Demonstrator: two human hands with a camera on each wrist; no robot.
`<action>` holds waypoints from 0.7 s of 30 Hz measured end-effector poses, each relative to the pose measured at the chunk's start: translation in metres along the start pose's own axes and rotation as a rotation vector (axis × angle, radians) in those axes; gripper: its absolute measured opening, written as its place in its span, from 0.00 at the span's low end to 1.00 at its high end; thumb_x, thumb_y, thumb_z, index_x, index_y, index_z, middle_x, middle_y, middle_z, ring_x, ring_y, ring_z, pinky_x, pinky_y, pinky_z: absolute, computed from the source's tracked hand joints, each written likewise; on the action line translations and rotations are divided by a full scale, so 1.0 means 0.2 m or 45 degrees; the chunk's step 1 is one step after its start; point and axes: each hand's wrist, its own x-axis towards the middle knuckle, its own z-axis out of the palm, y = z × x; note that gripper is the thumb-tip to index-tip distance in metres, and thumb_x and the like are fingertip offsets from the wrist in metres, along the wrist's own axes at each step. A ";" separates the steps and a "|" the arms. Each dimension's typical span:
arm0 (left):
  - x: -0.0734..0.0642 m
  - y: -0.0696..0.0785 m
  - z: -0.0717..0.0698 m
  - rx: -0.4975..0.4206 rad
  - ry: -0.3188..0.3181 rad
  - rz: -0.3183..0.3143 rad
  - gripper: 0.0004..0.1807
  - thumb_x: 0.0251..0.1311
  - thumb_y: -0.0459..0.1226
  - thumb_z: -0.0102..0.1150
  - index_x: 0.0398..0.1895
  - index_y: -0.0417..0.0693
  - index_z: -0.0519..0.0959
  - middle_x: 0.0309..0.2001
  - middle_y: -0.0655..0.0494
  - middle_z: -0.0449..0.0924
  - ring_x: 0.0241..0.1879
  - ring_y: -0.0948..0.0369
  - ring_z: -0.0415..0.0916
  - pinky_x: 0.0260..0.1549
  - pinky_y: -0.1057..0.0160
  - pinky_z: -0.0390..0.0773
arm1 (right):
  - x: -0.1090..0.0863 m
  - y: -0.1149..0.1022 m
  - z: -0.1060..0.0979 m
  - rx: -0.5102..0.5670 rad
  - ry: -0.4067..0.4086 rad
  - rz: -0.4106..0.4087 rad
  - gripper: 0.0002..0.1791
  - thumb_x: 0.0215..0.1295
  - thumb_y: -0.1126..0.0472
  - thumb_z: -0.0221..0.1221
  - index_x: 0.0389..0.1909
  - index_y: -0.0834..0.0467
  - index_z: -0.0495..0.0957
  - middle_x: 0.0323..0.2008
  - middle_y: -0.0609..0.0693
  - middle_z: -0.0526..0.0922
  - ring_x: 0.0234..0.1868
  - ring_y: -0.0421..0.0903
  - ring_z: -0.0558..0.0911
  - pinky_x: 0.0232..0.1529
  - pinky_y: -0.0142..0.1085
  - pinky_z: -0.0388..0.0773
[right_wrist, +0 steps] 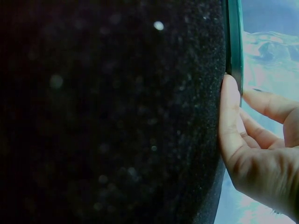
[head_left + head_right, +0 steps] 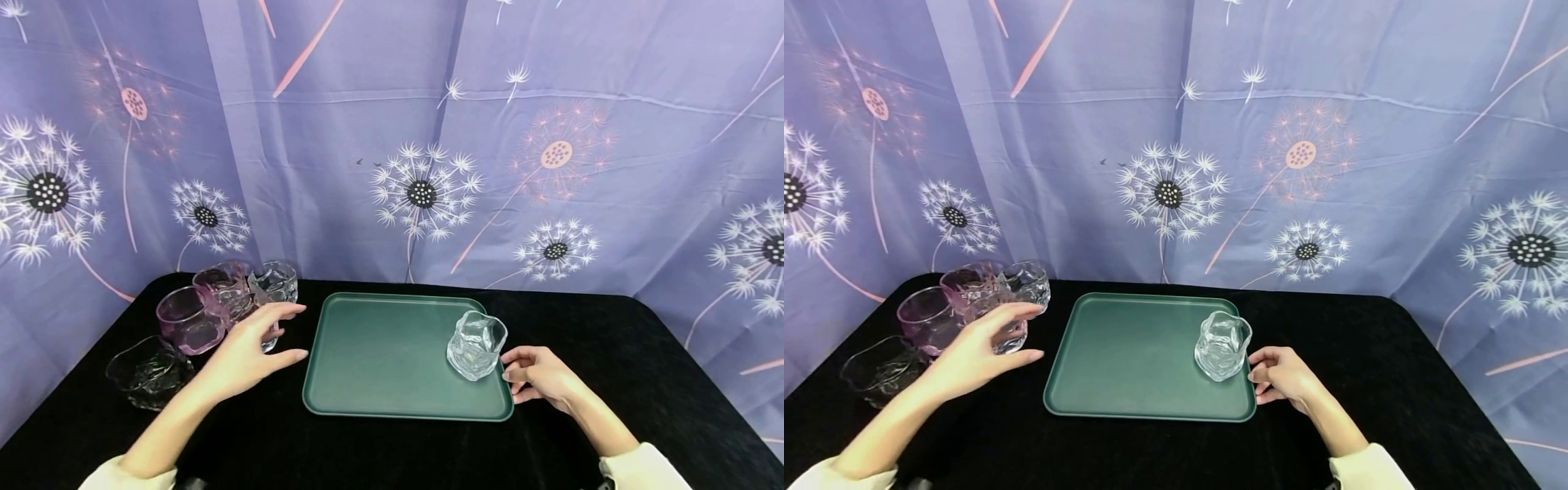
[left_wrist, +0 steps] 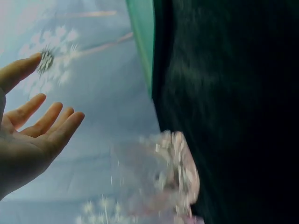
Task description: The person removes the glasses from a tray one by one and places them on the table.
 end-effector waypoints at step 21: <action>0.29 0.16 0.53 -0.214 -0.348 -0.063 0.34 0.51 0.41 0.66 0.61 0.42 0.66 0.57 0.50 0.68 0.55 0.53 0.66 0.48 0.56 0.72 | 0.00 -0.01 0.00 0.002 0.005 0.003 0.21 0.53 0.75 0.54 0.48 0.78 0.62 0.28 0.53 0.77 0.22 0.42 0.76 0.26 0.39 0.80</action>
